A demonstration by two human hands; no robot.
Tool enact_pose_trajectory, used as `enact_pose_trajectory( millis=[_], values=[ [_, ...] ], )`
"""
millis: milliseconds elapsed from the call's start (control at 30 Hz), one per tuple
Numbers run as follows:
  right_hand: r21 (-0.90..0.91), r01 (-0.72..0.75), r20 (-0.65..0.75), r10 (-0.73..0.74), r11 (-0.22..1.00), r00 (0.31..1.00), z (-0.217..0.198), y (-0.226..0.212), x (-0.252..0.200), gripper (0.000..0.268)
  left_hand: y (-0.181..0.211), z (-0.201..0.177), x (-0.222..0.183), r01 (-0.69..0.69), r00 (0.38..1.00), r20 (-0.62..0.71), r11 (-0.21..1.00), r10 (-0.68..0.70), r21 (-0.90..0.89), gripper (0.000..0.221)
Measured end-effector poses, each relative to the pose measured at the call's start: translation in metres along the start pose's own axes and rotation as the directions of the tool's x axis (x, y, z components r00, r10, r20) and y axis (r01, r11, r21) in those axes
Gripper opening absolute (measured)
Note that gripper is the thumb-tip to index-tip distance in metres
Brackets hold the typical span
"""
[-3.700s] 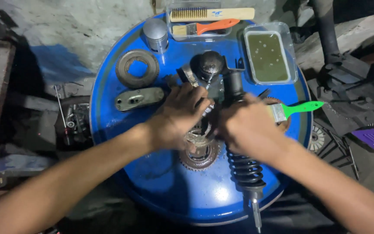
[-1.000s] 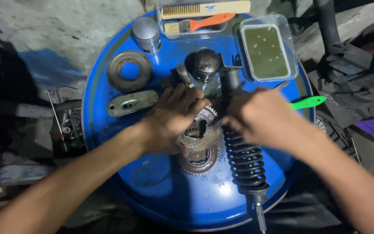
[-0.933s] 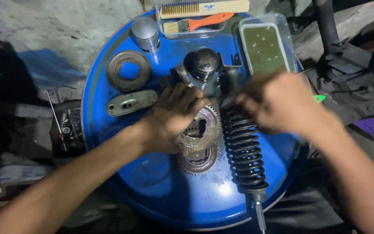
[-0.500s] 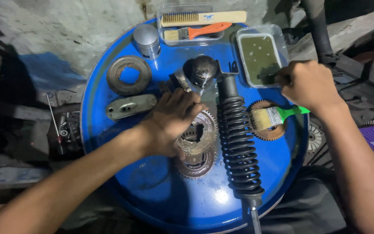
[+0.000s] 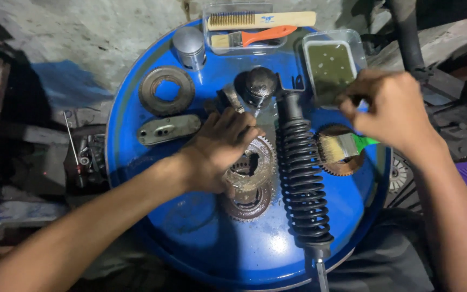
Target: Cleaning and inspecting motorcycle clutch components on a barrel workbench
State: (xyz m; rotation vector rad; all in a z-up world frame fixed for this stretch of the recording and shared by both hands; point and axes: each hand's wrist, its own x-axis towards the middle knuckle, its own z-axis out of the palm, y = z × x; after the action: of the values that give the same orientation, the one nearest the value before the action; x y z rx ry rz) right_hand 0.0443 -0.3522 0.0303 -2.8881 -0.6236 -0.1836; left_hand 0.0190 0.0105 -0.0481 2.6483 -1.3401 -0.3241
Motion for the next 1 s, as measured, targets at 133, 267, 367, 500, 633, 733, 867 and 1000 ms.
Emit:
enact_pose_trajectory(
  millis=[133, 267, 367, 500, 633, 733, 867, 1000],
  values=[
    [0.286, 0.086, 0.203, -0.148, 0.954, 0.968, -0.008, -0.076, -0.006, 0.028, -0.005, 0.012, 0.000, 0.004, 1.000, 0.010, 1.000, -0.004, 0.001, 0.165],
    [0.048, 0.457, 0.156, -0.459, 0.888, 0.875, 0.020, -0.108, -0.015, 0.007, -0.005, 0.013, -0.006, -0.107, 0.966, -0.238, 0.994, 0.103, -0.006, 0.142],
    [-0.170, 0.479, 0.192, -0.448, 0.861, 0.873, 0.020, -0.110, -0.019, 0.006, -0.003, 0.009, -0.005, -0.112, 0.966, -0.237, 0.994, 0.106, -0.009, 0.136],
    [0.037, 0.491, 0.206, -0.488, 0.870, 0.848, 0.027, -0.130, -0.023, 0.023, -0.001, 0.004, -0.005, -0.157, 0.944, -0.302, 0.986, 0.135, -0.050, 0.142],
    [-0.024, 0.472, 0.220, -0.455, 0.881, 0.863, 0.026, -0.118, -0.017, 0.023, -0.001, -0.004, -0.002, -0.121, 0.964, -0.231, 0.990, 0.134, 0.068, 0.145],
    [-0.097, 0.428, 0.241, -0.396, 0.898, 0.886, 0.031, -0.120, -0.020, 0.008, 0.003, -0.004, -0.007, -0.208, 0.913, -0.371, 0.975, 0.167, -0.074, 0.133],
    [0.049, 0.483, 0.165, -0.484, 0.874, 0.859, 0.036, -0.143, -0.023, 0.021, 0.000, -0.001, -0.003, -0.121, 0.960, -0.255, 0.993, 0.115, -0.010, 0.128],
    [-0.187, 0.301, 0.459, -0.187, 0.935, 0.868, 0.031, -0.115, -0.024, 0.014, 0.000, 0.002, -0.004, -0.107, 0.969, -0.227, 0.994, 0.102, -0.009, 0.133]
  ],
)
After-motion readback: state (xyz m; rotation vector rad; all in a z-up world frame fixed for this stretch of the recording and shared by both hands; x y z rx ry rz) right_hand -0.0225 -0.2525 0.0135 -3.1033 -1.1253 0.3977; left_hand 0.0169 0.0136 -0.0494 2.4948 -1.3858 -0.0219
